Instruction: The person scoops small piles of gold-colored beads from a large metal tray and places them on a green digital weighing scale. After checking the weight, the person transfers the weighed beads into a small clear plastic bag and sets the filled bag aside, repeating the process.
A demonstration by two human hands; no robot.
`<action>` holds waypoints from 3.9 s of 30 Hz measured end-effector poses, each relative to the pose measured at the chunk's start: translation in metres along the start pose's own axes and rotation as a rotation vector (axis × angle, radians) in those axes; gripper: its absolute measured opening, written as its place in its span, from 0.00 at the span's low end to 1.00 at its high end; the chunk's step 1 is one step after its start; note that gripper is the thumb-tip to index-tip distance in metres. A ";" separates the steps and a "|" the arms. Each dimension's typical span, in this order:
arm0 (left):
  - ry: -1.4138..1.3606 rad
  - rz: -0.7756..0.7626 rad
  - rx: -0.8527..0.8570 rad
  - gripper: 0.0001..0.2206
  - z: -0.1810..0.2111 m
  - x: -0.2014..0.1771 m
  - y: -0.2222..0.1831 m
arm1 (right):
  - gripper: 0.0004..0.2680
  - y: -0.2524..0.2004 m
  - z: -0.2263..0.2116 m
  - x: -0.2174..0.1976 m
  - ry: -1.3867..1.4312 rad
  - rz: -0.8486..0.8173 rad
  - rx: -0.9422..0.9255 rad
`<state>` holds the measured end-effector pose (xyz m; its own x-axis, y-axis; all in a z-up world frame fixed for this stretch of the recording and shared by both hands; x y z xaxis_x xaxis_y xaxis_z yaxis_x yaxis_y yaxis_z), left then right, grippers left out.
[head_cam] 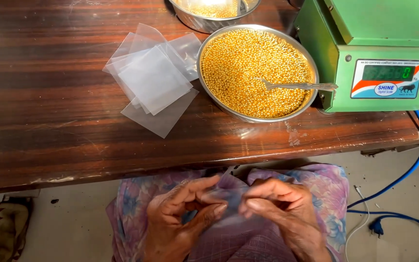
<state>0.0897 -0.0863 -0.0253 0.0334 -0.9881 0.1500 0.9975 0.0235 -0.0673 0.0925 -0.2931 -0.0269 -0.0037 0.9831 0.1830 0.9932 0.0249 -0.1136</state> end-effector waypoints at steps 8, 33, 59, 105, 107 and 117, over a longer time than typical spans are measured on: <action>0.196 -0.154 0.460 0.23 0.061 0.015 0.000 | 0.09 -0.003 -0.053 0.003 -0.279 -0.205 -0.157; 0.511 0.195 0.752 0.19 0.121 -0.003 -0.023 | 0.04 0.006 -0.070 0.022 -0.454 -0.071 -0.326; 0.823 0.218 0.892 0.09 0.084 0.000 -0.032 | 0.03 -0.015 -0.098 0.074 -0.595 -0.240 -0.672; 0.878 0.126 0.983 0.27 0.113 0.033 -0.047 | 0.18 -0.040 -0.091 0.117 -1.086 -0.446 -0.933; 0.863 0.154 1.002 0.24 0.115 0.032 -0.045 | 0.18 -0.031 -0.071 0.113 -1.072 -0.472 -0.924; 0.767 0.259 0.993 0.20 0.134 0.018 -0.023 | 0.20 -0.001 -0.089 0.133 -1.184 -0.498 -0.938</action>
<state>0.0758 -0.0841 0.1113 0.5190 -0.7639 -0.3835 0.5967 0.0025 0.8024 0.1011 -0.1785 0.0840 0.0241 0.5022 -0.8644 0.5796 0.6975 0.4214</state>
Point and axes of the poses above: each hand's wrist, its own y-axis towards the middle knuckle, its own x-axis out of the palm, z = x × y, the point moved 9 cm from there along y, towards the middle knuckle, and after that the axes turned 9 degrees about z, right-handed, at the moved point
